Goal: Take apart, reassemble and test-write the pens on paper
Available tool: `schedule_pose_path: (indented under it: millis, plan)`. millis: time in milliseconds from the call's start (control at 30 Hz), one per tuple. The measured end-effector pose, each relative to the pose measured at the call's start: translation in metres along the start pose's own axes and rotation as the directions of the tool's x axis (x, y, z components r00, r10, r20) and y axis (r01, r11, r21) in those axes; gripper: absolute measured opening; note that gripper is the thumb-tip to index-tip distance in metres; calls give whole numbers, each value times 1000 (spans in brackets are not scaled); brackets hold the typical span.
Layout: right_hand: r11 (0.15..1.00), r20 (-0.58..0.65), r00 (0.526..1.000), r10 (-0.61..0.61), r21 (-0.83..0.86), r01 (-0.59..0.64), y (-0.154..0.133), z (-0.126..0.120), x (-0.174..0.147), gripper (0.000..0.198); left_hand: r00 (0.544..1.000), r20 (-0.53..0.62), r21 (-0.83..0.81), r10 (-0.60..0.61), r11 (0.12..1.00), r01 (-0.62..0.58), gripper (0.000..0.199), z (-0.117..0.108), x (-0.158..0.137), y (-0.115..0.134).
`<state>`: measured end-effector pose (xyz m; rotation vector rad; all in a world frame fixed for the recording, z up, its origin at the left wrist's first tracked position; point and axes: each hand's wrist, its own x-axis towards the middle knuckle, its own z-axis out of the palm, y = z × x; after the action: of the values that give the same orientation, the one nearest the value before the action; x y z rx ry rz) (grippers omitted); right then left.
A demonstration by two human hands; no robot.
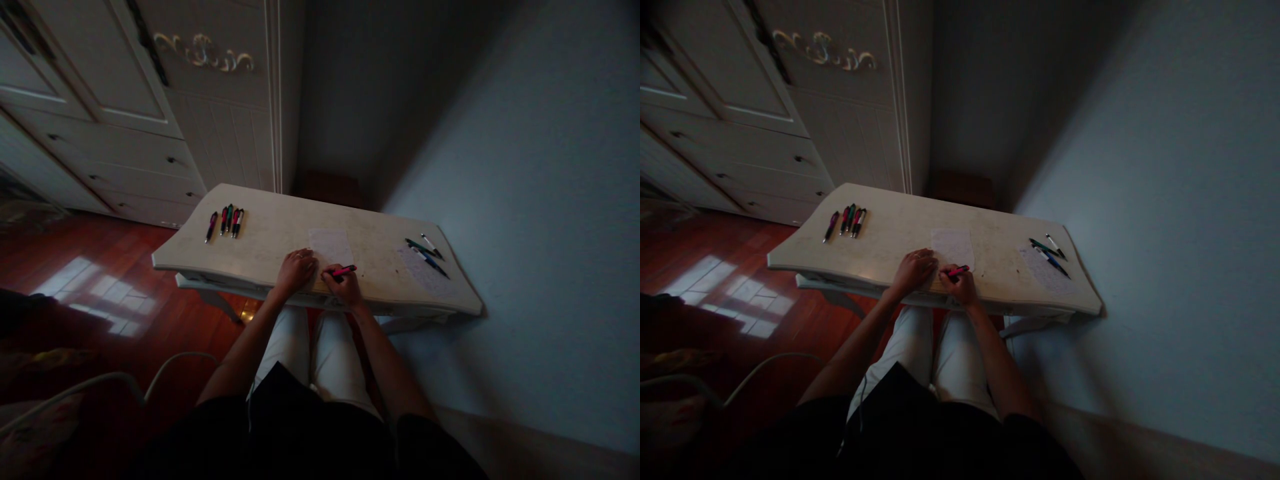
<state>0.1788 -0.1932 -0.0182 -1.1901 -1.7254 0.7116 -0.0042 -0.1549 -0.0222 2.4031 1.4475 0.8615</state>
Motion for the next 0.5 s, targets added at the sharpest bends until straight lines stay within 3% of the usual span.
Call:
schedule_pose_path:
  millis: [200,333,500]
  plan:
    - [998,-19,1000,23,56,-22,0,-1,-2,18,1000,4,14,-1,1000,1,24,1,0,0]
    - [966,-113,983,145,231,-116,5,-2,-1,24,1000,-11,10,-9,1000,9,23,2,0,0]
    - [922,-210,963,169,379,-79,6,-5,1,24,1000,-22,14,-11,1000,11,21,2,0,1]
